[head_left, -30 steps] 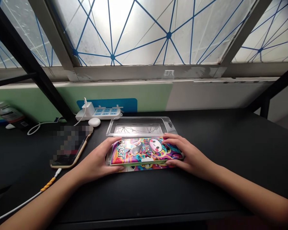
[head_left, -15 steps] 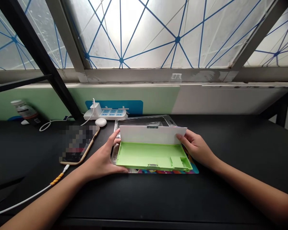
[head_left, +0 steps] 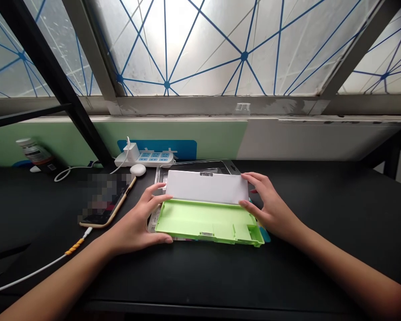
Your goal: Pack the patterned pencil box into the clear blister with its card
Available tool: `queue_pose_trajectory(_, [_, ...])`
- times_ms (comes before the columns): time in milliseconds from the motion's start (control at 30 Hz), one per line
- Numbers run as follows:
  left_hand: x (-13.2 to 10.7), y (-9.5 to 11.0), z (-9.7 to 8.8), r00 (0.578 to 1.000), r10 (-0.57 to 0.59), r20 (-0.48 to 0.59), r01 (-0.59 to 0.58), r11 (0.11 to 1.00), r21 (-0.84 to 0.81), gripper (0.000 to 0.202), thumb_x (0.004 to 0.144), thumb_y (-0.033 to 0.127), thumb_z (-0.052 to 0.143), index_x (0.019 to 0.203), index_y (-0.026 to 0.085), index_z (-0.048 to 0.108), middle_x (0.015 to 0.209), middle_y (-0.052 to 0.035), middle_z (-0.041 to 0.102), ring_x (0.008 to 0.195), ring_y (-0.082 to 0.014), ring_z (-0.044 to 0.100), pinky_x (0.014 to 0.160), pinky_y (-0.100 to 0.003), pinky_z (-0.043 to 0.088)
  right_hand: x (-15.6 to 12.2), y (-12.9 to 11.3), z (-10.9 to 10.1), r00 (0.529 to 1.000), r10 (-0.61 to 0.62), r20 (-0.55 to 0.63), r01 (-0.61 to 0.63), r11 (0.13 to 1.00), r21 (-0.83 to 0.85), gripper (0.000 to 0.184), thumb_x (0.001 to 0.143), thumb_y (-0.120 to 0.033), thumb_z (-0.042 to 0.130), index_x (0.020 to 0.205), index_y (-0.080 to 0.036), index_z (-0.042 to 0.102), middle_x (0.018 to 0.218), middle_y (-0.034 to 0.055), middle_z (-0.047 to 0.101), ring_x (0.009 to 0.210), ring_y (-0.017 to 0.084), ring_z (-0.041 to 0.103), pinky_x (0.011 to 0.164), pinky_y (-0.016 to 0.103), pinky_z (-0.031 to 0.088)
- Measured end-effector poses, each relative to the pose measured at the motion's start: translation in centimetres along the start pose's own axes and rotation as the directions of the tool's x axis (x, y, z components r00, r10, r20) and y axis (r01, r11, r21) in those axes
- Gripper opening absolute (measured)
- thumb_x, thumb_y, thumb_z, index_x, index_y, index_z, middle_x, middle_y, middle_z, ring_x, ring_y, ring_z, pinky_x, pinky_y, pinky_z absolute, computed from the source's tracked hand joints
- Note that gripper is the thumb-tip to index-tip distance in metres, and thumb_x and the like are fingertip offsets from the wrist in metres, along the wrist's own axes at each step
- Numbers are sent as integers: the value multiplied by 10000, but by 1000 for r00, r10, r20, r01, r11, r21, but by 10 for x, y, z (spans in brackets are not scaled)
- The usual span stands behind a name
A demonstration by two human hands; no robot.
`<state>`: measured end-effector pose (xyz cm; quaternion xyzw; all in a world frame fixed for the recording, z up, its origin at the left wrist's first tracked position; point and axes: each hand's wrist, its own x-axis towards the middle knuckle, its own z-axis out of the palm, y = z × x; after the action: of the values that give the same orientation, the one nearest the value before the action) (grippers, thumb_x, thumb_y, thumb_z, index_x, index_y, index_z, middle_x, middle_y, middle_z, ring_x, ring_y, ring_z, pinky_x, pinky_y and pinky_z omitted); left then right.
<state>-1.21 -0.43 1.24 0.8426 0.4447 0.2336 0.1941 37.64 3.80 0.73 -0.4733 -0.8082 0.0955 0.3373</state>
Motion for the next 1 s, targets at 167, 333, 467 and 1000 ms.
queue_pose_trajectory(167, [-2,-1,3,998,23,-59,-27,997,-68,1005,778,483,858,1565,399,239,1679,-121,115,1400,-370,484,1132,-562,473,-7,-3,-6,983,-131,128,123,990,73,828,870,-678,644,1551,-350,309,1665,130,281,1508,406,305,1144,631,411])
queue_pose_trajectory(333, [-2,-3,4,997,40,-72,-48,993,-109,1066,767,478,870,1581,422,184,1659,-130,156,1282,-330,583,1106,-565,497,-14,-14,-11,965,-203,168,204,979,15,1108,682,-736,790,1578,-369,249,1728,118,62,1540,469,179,1065,639,486])
queue_pose_trajectory(467, [-1,-4,5,991,49,-122,-64,990,-126,1085,768,453,873,1585,415,161,1651,-143,171,1176,-289,628,1086,-569,504,-15,-22,-15,938,-326,118,331,944,-19,1132,678,-738,793,1574,-307,251,1702,161,136,1525,446,234,1129,617,425])
queue_pose_trajectory(1000, [-1,-3,0,986,-108,-127,73,964,-256,406,996,530,545,1267,263,404,1265,-115,681,1125,-271,680,964,-428,538,-20,-30,-14,864,-503,9,491,840,-231,482,916,-246,697,1354,-303,506,1049,33,782,899,237,744,1087,531,394])
